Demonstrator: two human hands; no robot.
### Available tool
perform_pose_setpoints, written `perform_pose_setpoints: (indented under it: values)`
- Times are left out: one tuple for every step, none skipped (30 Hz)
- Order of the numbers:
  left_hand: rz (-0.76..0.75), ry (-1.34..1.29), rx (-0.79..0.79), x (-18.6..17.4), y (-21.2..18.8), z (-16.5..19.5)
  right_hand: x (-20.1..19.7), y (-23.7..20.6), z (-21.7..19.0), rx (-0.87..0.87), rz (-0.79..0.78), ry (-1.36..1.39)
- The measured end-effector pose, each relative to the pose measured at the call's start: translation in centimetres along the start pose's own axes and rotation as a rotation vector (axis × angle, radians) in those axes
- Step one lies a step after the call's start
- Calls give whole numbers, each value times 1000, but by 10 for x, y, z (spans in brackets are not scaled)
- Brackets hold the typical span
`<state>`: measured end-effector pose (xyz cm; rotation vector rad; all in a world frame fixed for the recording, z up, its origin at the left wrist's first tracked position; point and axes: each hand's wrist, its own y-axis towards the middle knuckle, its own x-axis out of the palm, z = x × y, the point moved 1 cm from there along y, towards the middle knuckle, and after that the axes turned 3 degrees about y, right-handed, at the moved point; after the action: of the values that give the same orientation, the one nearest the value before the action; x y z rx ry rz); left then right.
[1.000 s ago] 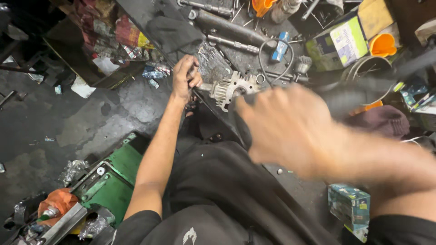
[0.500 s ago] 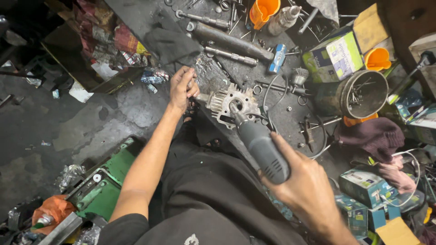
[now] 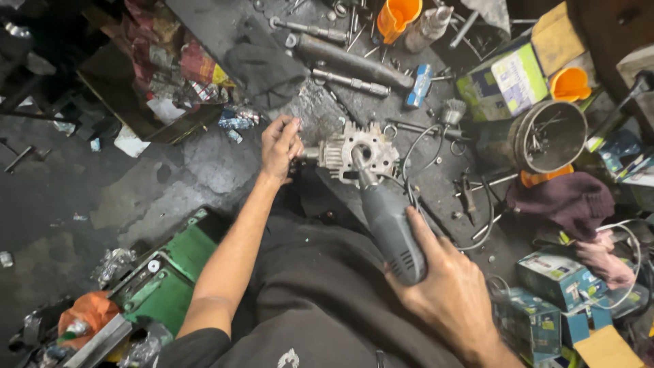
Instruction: The person cleans a metal engine part by hand using a small tool to scrape and remove residue from various surfaces. They then use a power drill with a wire brush attachment to clean the interior and exterior of the part.
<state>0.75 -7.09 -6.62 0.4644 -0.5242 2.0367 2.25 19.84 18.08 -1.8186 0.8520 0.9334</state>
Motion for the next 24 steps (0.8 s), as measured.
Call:
perform_pose_setpoints:
  values:
    - [6,-3,15,2,-4,0,6,-3,12,-21,42,62]
    - [8,-5,34,5,-7,0,12,-3,26,-139,79,180]
    - [55,86,27,7,-12,-2,14,2,45,-258,120,295]
    - [103,175,22,10,-19,-4,17,6,65,-377,162,407]
    - [153,264,16,13,-29,-4,21,7,87,-181,127,590]
    - [131,457,103,15,-41,-2,27,5,108,16,88,770]
    - [108,650,194,17,-53,1,33,1,129,212,44,947]
    - [87,843,287,18,-63,5,38,-9,146,214,86,1060]
    - [53,881,162,17,-71,7,41,-23,164,218,123,1170]
    - [19,914,32,13,-79,9,42,-36,180,211,165,1185]
    - [-19,945,-98,10,-83,10,44,-48,195,205,207,1200]
    - [-95,885,-121,8,-81,10,46,-61,207,208,219,1274]
    - [-174,823,-144,6,-78,10,49,-74,216,213,234,1347]
    - [-251,759,-170,4,-73,8,53,-81,224,219,247,1420]
    - [-329,706,-256,4,-65,3,57,-86,228,202,263,1423]
    - [-405,650,-342,7,-57,-3,60,-90,230,183,279,1425]
    - [-480,593,-428,9,-54,-10,62,-94,230,164,297,1427]
    - [-496,523,-482,12,-55,-15,64,-96,228,160,299,1435]
    - [-510,452,-528,17,-58,-20,68,-96,224,149,300,1442]
    - [-521,381,-573,21,-61,-23,70,-93,219,136,297,1450]
    - [-521,418,-490,23,-64,-25,72,-91,214,113,300,1381]
    - [-523,457,-409,25,-66,-25,75,-88,207,92,307,1316]
    - [-523,497,-328,27,-68,-22,76,-84,201,72,311,1252]
    - [-488,749,29,29,-66,-13,76,-80,196,27,309,1160]
